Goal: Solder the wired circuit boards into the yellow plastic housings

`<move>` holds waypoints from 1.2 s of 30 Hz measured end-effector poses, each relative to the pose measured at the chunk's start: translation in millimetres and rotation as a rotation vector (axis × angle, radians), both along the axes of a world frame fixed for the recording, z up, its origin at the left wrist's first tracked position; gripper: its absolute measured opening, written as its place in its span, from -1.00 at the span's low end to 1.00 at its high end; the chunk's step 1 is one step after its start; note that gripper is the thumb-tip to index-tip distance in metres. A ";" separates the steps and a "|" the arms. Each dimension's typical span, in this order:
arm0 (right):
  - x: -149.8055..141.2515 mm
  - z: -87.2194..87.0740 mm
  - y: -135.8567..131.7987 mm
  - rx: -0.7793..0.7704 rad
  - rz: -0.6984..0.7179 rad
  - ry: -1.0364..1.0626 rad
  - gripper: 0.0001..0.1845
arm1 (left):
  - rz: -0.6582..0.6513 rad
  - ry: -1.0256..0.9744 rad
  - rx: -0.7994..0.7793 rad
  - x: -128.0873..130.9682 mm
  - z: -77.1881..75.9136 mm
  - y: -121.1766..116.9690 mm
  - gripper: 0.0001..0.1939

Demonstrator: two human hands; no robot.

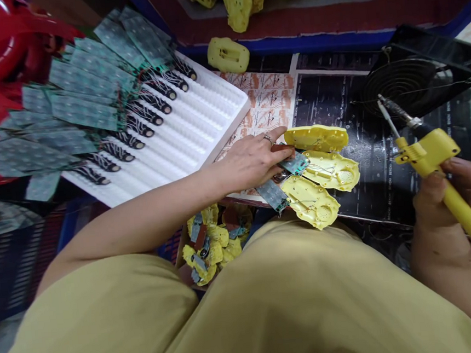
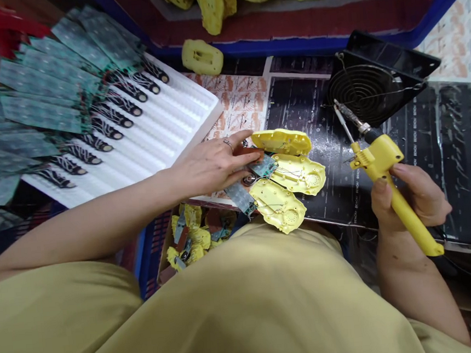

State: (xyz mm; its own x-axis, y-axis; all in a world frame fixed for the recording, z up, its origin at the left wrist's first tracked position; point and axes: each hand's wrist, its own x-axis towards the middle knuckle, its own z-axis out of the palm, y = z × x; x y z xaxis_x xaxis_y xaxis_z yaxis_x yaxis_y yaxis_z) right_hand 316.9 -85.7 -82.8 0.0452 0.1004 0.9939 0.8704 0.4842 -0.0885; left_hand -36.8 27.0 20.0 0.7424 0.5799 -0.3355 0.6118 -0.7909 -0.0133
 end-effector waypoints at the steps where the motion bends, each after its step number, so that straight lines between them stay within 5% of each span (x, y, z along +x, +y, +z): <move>1: 1.0 -1.2 -0.2 -0.019 -0.028 0.008 -0.64 | -0.006 0.002 -0.051 -5.6 0.5 -1.7 -0.43; 4: 3.2 -4.9 -6.5 -0.113 -0.072 0.028 -0.61 | -0.086 -0.018 -0.177 -26.4 -3.4 -8.1 -0.10; 8: 2.3 -10.3 -17.8 -0.162 -0.169 0.062 -0.58 | -0.208 -0.053 -0.135 -41.6 -19.5 -13.8 0.18; 14: 1.9 -17.1 -18.2 -0.210 -0.267 0.179 -0.57 | -0.218 -0.133 -0.180 -17.5 -34.3 7.1 0.10; 21: 14.1 -22.5 -13.0 -0.213 -0.334 0.199 -0.57 | -0.228 -0.194 -0.211 19.8 -30.4 33.1 -0.10; 25: 16.5 -20.4 -11.3 -0.258 -0.416 0.258 -0.46 | -0.230 -0.130 -0.226 44.3 -27.3 39.2 0.00; 31: 26.2 -27.4 5.5 -0.122 -0.195 0.123 -0.23 | -0.268 -0.115 -0.232 58.7 -35.7 38.6 0.11; 36: 40.4 -29.9 -6.4 -0.230 -0.169 0.064 -0.30 | -0.216 -0.176 -0.150 43.9 -35.2 19.6 -0.04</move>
State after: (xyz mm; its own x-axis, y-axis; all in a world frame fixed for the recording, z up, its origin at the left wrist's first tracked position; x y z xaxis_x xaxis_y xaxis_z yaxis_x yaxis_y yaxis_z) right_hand 357.3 -92.1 -112.7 0.1428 0.3084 0.9405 0.9262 0.2935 -0.2368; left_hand 7.0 46.6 -15.2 0.8972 0.3565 -0.2607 0.4123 -0.8877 0.2050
